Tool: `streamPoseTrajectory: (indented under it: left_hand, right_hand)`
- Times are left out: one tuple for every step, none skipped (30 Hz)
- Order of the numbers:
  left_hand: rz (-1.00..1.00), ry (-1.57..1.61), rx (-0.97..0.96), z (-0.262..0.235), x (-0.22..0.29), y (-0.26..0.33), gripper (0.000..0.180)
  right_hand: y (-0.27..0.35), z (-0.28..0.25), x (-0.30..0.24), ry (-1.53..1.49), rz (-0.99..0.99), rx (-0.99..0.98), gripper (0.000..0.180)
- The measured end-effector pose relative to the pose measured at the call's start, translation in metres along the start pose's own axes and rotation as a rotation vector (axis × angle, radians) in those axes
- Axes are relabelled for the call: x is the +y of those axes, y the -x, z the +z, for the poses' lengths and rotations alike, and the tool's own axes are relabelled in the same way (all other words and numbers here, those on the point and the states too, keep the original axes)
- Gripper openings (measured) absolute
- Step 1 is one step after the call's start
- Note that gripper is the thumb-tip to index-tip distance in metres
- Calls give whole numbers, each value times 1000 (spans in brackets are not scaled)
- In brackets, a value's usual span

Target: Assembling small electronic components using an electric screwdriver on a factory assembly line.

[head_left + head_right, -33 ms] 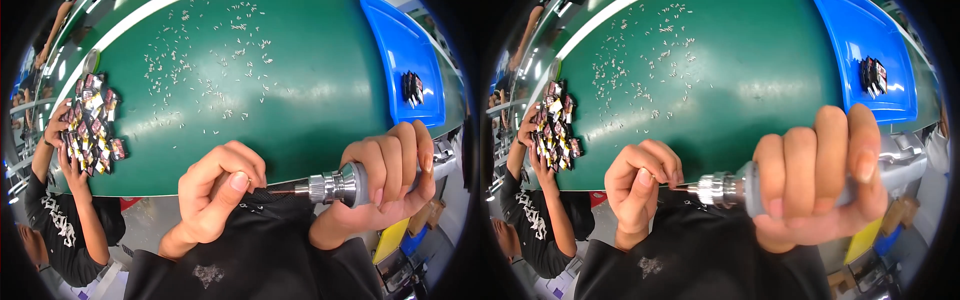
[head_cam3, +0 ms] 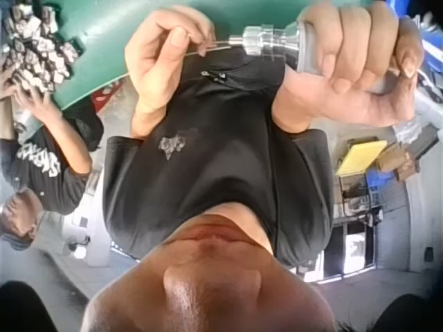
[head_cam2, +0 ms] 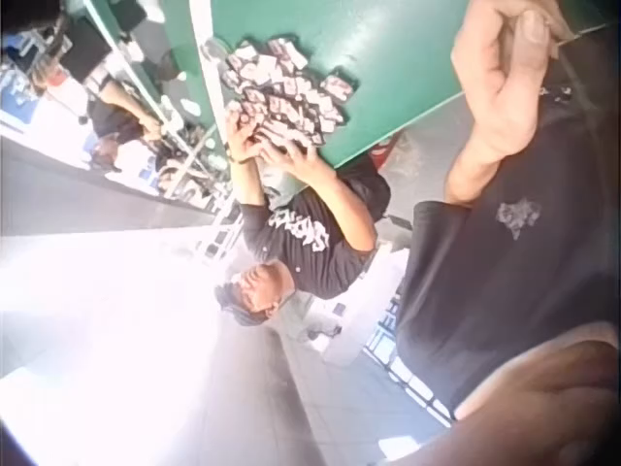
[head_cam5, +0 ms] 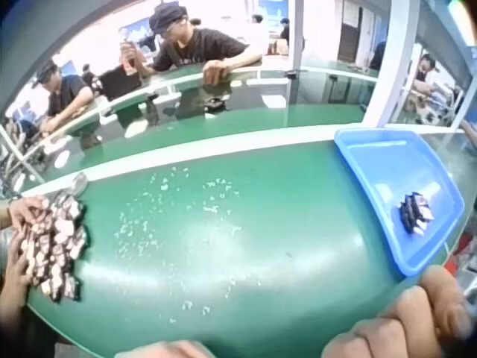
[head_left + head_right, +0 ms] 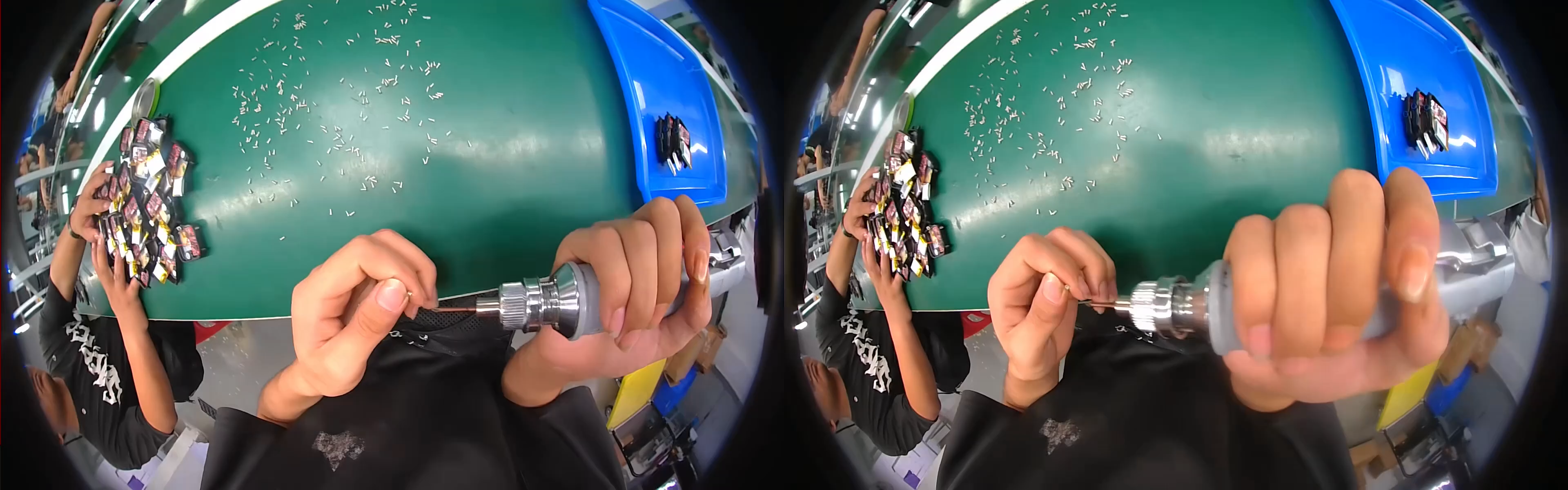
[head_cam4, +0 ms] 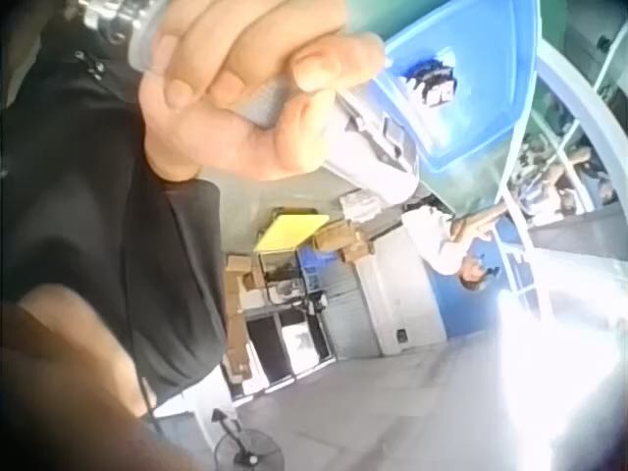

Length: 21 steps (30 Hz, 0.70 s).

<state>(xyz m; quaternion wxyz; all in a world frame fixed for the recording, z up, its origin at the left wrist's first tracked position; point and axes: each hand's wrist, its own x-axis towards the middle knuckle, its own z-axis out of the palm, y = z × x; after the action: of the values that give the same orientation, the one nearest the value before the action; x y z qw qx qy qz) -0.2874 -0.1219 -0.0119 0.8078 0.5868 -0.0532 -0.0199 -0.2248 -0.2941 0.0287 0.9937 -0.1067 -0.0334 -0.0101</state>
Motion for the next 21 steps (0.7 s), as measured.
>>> streamPoseTrajectory:
  left_hand:
    - [-43, 124, -16, -1, -2, 1, 13]
    - [-46, 128, -12, 1, -3, 1, 13]
    - [-59, 162, -7, 4, -3, 1, 14]
    - [-69, 194, 1, 6, -5, 2, 15]
    - [-68, 192, 6, 5, -7, 2, 15]
    - [-55, 186, -3, 4, -8, 2, 15]
    - [-44, 182, -12, 4, -9, 2, 15]
    - [-43, 180, -10, 4, -9, 3, 15]
    - [-49, 191, -10, 4, -10, 3, 15]
    - [-57, 205, -13, 4, -11, 3, 15]
    - [-56, 205, -13, 6, -11, 3, 15]
    - [-65, 156, -2, 7, -10, 1, 18]
    - [-74, 106, 9, 8, -10, 0, 22]
    - [-75, 105, 9, 8, -9, 0, 22]
    - [-78, 82, -6, 7, -9, -1, 22]
    - [-80, 58, -17, 7, -8, -1, 22]
    - [-81, 56, -16, 7, -8, -1, 22]
    - [-49, 16, 5, 8, -8, -1, 12]
    - [-18, -22, 25, 9, -9, -2, 6]
    - [-21, -21, 25, 11, -9, -2, 6]
    - [103, -260, 40, 12, -10, -2, 5]
  right_hand:
    - [1, -1, 4, 2, -13, 3, 14]
    - [2, -2, 6, 2, -27, 4, 14]
    - [3, -3, 7, 4, -25, 6, 14]
    - [3, -5, 7, 16, -22, 0, 14]
    - [3, -6, 8, 28, -20, -7, 14]
    - [3, -7, 8, 25, -16, -8, 14]
    - [3, -8, 8, 26, -23, -13, 13]
    - [4, -9, 8, 25, -32, -18, 13]
    - [4, -9, 7, 24, -29, -19, 13]
    - [4, -10, 6, 30, -33, -17, 13]
    - [4, -10, 6, 36, -38, -15, 12]
    - [4, -11, 5, 36, -39, -16, 12]
    - [4, -12, 5, 38, -34, -23, 12]
    - [4, -13, 5, 40, -31, -29, 12]
    - [4, -13, 4, 40, -32, -29, 12]
    - [4, -13, 3, 55, -26, -38, 12]
    - [4, -13, 2, 71, -20, -46, 12]
    - [4, -13, 2, 69, -20, -46, 12]
    - [4, -14, 1, 79, -20, -55, 12]
    - [5, -15, 1, 89, -21, -63, 12]
    - [5, -16, 0, 89, -20, -61, 12]
